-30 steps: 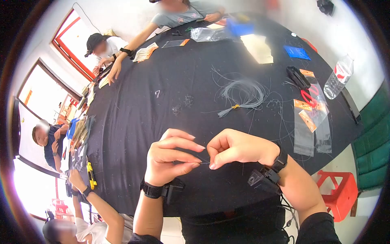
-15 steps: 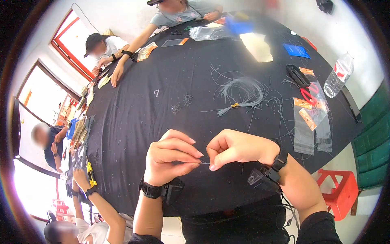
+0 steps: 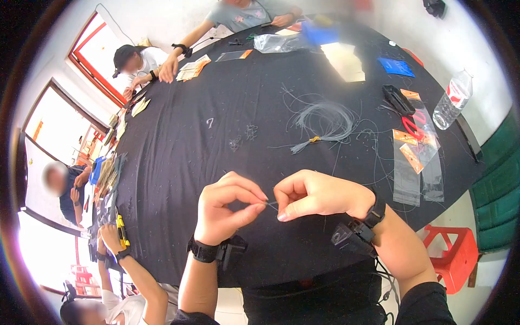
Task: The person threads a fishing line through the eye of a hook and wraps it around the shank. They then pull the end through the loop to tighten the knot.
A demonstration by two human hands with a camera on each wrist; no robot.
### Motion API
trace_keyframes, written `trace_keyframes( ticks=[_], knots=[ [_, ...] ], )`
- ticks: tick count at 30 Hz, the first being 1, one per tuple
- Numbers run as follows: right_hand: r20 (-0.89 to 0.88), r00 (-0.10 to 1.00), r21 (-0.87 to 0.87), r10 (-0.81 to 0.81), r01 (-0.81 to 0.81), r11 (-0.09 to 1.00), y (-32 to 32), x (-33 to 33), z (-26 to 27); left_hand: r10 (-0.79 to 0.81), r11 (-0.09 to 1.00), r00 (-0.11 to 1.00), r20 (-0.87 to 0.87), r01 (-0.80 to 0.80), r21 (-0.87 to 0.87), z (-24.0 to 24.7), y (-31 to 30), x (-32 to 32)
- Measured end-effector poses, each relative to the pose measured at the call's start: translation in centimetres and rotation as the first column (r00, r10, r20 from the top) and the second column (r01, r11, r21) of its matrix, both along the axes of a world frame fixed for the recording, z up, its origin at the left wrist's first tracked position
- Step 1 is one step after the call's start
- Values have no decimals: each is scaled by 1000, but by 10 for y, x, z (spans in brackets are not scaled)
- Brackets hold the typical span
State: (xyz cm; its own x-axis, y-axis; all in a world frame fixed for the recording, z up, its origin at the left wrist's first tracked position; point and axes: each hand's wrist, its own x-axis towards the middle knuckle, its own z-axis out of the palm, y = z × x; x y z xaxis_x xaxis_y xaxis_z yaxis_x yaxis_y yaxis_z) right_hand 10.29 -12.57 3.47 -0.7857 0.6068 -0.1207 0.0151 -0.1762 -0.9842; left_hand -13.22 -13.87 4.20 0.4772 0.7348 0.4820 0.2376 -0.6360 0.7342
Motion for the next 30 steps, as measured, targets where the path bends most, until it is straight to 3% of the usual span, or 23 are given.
trace_keyframes(
  ticks=[3, 5, 11, 14, 17, 20, 30],
  knots=[
    [80, 995, 82, -64, 57, 995, 4, 4, -1, 78, 987, 996, 38, -72, -146, -8, 0, 0],
    [40, 989, 172, -140, 131, 976, 5, 3, -5, 118, 972, 992, 44, -106, -212, -10, 1, 0],
    [-40, 955, 361, -294, 288, 887, 6, -3, -15, 220, 912, 974, -53, -225, -342, -4, -2, 1],
    [17, 947, 508, -321, 269, 818, 3, -4, -8, 209, 924, 978, -13, -202, -326, -11, -1, 0],
    [43, 943, 537, -331, 258, 803, 1, -6, -2, 180, 940, 983, 38, -160, -301, -18, 2, -1],
    [63, 946, 533, -318, 237, 812, -1, -6, 1, 197, 928, 980, -39, -199, -314, -11, 0, 0],
    [15, 936, 607, -351, 271, 747, 1, -5, -2, 158, 921, 986, -60, -169, -350, -13, 1, -1]
  ],
)
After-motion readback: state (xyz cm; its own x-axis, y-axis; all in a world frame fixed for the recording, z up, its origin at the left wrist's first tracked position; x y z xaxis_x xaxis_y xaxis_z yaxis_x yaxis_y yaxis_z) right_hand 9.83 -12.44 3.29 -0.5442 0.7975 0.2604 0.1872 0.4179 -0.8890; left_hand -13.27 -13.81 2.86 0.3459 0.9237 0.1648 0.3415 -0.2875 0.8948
